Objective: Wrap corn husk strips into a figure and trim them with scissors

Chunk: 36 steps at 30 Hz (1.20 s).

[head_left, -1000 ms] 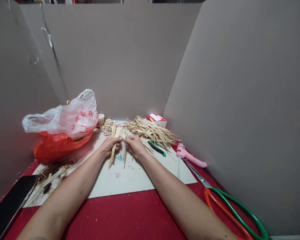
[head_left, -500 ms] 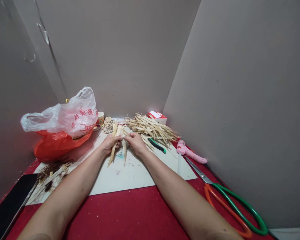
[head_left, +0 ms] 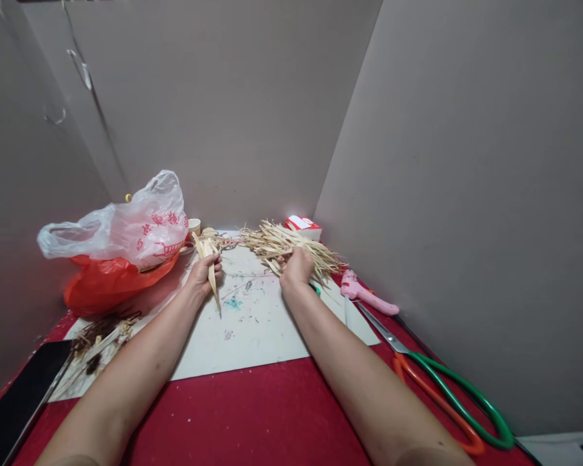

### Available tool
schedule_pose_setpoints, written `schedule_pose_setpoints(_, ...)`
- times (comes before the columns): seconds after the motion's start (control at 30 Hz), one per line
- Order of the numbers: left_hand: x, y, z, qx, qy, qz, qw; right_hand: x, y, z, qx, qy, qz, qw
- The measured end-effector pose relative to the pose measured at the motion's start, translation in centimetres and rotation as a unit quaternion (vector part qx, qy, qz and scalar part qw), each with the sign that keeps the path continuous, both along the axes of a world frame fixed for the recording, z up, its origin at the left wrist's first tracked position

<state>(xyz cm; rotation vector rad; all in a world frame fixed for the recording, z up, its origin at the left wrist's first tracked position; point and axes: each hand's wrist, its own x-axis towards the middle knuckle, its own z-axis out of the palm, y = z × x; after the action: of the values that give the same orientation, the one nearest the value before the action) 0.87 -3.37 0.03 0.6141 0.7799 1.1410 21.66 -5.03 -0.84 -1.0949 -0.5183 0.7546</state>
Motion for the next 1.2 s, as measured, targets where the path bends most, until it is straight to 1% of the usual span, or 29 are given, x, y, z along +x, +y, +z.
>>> schedule_pose_setpoints(0.07,0.0,0.1,0.0,-0.007,0.004,0.017,1.0,1.4,-0.2,1.5,0.017,0.049,-0.081,0.995)
schedule_pose_setpoints(0.1,0.1,0.2,0.0,-0.01,0.007,0.02,1.0,2.1,-0.4,2.3,0.028,0.071,-0.112,0.991)
schedule_pose_setpoints(0.2,0.2,0.1,0.1,-0.017,0.011,0.024,1.0,4.1,-1.4,4.9,0.072,0.104,-0.157,0.979)
schedule_pose_setpoints(0.27,0.3,0.0,0.1,-0.017,0.013,0.026,0.999,5.2,-2.3,6.6,0.102,0.092,-0.163,0.977)
schedule_pose_setpoints(0.33,0.4,-0.2,0.1,-0.012,0.017,0.011,1.0,5.3,-3.2,7.9,0.131,0.06,-0.147,0.978)
schedule_pose_setpoints(0.37,0.4,-0.3,0.0,-0.006,0.02,-0.005,1.0,4.9,-3.5,8.3,0.139,0.04,-0.123,0.982)
schedule_pose_setpoints(0.4,0.5,-0.4,0.0,0.0,0.022,-0.023,0.999,4.2,-3.7,8.5,0.135,0.019,-0.082,0.987)
schedule_pose_setpoints(0.47,0.6,-0.7,0.0,0.014,0.027,-0.062,0.998,1.9,-3.8,8.0,0.094,-0.021,0.044,0.994)
schedule_pose_setpoints(0.5,0.6,-0.9,0.0,0.022,0.029,-0.078,0.996,0.5,-3.8,7.5,0.058,-0.044,0.116,0.991)
schedule_pose_setpoints(0.53,0.7,-1.1,0.0,0.029,0.032,-0.09,0.995,-0.9,-3.8,6.7,0.021,-0.07,0.18,0.981)
schedule_pose_setpoints(0.57,0.8,-1.3,0.0,0.036,0.036,-0.099,0.994,-2.3,-3.7,5.9,-0.016,-0.099,0.227,0.969)
schedule_pose_setpoints(0.63,0.9,-1.6,0.1,0.054,0.051,-0.102,0.992,-4.3,-3.6,4.2,-0.064,-0.14,0.283,0.947)
schedule_pose_setpoints(0.67,1.0,-1.7,0.1,0.064,0.063,-0.102,0.991,-4.9,-3.6,3.6,-0.081,-0.151,0.304,0.937)
schedule_pose_setpoints(0.7,1.1,-1.9,0.1,0.073,0.077,-0.102,0.989,-5.2,-3.7,3.1,-0.095,-0.154,0.324,0.929)
schedule_pose_setpoints(0.77,1.3,-2.0,0.0,0.085,0.103,-0.11,0.985,-5.1,-3.8,2.6,-0.115,-0.154,0.356,0.915)
schedule_pose_setpoints(0.87,1.5,-2.1,-0.2,0.092,0.119,-0.123,0.981,-4.2,-3.9,2.8,-0.122,-0.143,0.374,0.908)
schedule_pose_setpoints(0.97,1.5,-2.0,-0.4,0.099,0.129,-0.123,0.979,-4.2,-3.8,2.9,-0.1,-0.119,0.385,0.91)
schedule_pose_setpoints(1.03,1.5,-1.9,-0.4,0.101,0.131,-0.121,0.979,-4.5,-3.7,2.8,-0.083,-0.11,0.381,0.914)
schedule_pose_setpoints(1.13,1.5,-1.8,-0.4,0.092,0.114,-0.113,0.983,-4.3,-3.3,2.9,-0.075,-0.13,0.32,0.936)
schedule_pose_setpoints(1.2,1.4,-1.7,-0.4,0.082,0.1,-0.094,0.987,-3.1,-2.8,3.7,-0.058,-0.181,0.255,0.948)
